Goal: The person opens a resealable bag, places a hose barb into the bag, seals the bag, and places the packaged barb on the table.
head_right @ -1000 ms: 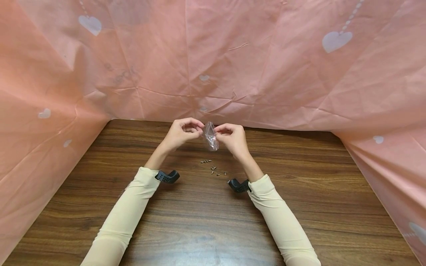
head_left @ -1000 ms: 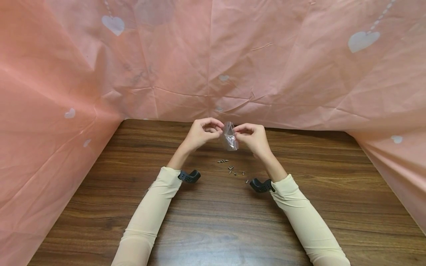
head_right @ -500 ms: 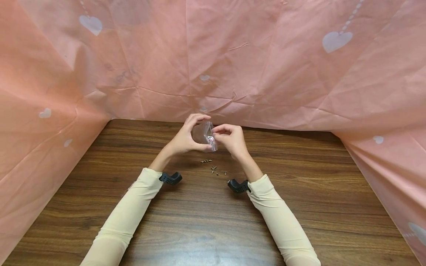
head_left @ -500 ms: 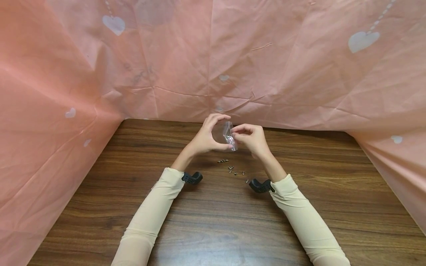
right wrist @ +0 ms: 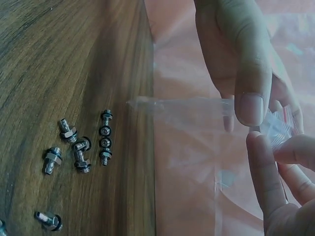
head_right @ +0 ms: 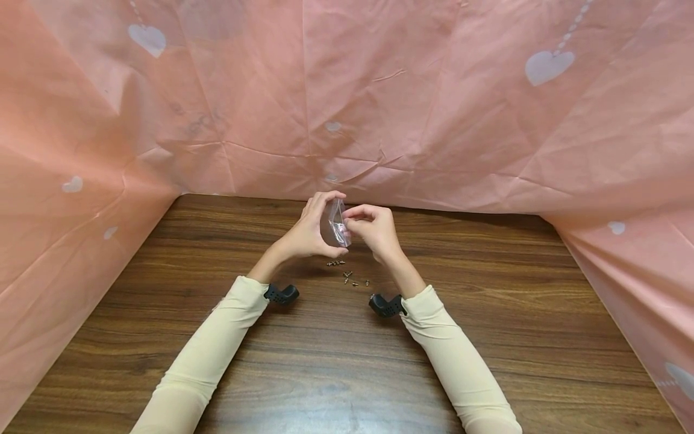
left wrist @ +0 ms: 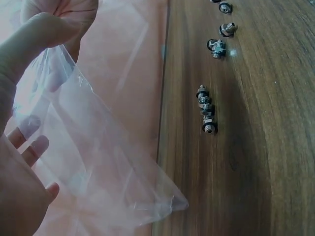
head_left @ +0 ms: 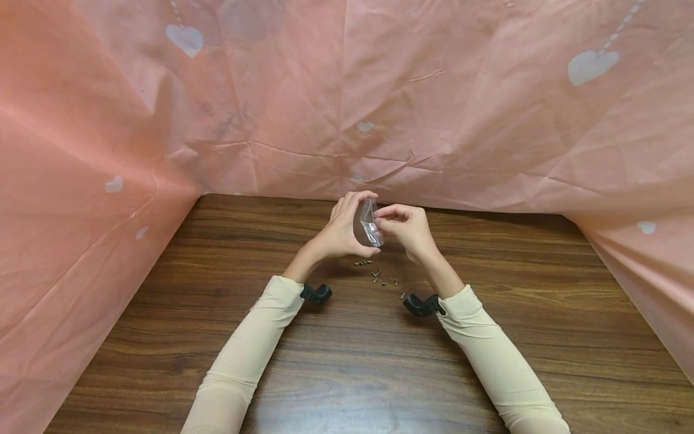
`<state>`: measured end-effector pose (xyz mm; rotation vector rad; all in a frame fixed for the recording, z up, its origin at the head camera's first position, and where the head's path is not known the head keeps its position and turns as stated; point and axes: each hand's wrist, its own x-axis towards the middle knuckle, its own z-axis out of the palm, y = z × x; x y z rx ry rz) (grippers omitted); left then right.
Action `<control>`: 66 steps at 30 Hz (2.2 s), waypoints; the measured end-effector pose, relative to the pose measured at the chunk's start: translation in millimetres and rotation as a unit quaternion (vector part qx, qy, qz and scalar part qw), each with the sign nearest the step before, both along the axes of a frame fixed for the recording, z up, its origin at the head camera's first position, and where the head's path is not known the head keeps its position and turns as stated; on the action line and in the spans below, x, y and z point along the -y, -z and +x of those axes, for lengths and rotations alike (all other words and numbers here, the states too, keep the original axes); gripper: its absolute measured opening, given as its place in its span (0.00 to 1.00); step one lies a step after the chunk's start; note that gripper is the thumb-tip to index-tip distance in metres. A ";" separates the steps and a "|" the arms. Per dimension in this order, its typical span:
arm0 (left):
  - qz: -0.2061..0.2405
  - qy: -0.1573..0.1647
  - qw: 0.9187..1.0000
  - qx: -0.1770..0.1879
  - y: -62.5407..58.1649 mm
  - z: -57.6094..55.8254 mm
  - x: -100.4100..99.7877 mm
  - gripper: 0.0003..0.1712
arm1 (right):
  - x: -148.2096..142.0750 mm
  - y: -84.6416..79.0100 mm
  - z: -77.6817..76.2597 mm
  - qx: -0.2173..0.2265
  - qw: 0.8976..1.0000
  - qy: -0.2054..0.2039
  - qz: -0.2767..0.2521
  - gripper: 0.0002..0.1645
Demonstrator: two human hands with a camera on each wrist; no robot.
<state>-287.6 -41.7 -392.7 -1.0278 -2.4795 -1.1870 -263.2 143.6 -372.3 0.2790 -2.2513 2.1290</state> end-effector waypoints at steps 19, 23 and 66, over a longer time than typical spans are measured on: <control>-0.020 -0.023 1.000 0.007 -2.3 0.1 2.9 0.57 | -0.2 -3.1 2.9 -0.011 1.000 0.013 0.007 0.13; -0.022 -0.009 1.000 0.018 -1.5 -0.5 2.9 0.57 | -0.2 -3.6 3.3 -0.013 1.000 0.012 0.015 0.13; -0.046 -0.012 0.999 0.016 0.4 -7.0 14.5 0.52 | -3.1 4.4 -2.6 -0.035 0.996 0.016 0.077 0.11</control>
